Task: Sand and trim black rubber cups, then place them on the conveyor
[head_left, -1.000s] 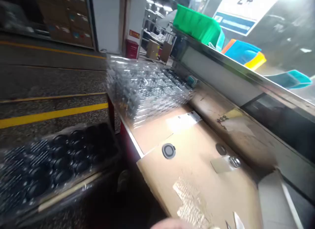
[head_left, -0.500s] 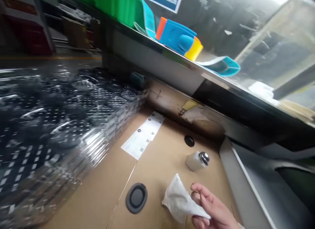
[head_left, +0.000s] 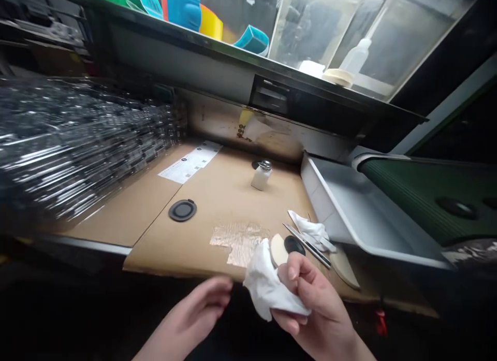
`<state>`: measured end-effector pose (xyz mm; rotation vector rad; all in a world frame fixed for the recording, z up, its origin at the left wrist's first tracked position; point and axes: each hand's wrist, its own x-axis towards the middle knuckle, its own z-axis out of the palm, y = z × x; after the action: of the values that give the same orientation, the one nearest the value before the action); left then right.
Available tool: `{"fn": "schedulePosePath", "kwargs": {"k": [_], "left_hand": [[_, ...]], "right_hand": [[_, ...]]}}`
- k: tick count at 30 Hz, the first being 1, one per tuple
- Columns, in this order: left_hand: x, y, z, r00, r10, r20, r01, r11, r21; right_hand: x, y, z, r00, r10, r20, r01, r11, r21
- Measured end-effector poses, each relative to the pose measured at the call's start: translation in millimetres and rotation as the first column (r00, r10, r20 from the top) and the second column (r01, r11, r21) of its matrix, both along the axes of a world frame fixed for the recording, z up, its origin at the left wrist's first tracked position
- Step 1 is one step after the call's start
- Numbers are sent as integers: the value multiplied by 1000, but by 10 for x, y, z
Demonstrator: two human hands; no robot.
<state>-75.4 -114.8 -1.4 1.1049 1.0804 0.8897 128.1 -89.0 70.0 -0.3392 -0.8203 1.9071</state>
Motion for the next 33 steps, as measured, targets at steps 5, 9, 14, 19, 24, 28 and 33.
{"fn": "schedulePosePath", "kwargs": {"k": [5, 9, 14, 19, 24, 28, 33], "left_hand": [[581, 203, 452, 952, -195, 235, 212, 976, -49], [496, 273, 631, 958, -199, 207, 231, 963, -141], [446, 509, 877, 954, -250, 167, 284, 933, -223], [619, 732, 980, 924, -352, 148, 380, 890, -251], [775, 584, 636, 929, -184, 321, 319, 837, -444], [916, 312, -6, 930, -121, 348, 342, 632, -696], [1026, 285, -930, 973, -70, 222, 222, 564, -795]], "right_hand": [[273, -288, -125, 998, -55, 12, 54, 994, 91], [702, -278, -249, 837, -271, 475, 150, 949, 277], [895, 117, -165, 541, -472, 696, 86, 855, 512], [687, 481, 112, 577, -454, 679, -130, 770, 625], [1454, -64, -242, 410, -620, 669, 100, 760, 642], [2481, -657, -1102, -305, -766, 566, 718, 206, 665], [2850, -714, -2051, -439, -363, 822, 622, 538, 569]]}}
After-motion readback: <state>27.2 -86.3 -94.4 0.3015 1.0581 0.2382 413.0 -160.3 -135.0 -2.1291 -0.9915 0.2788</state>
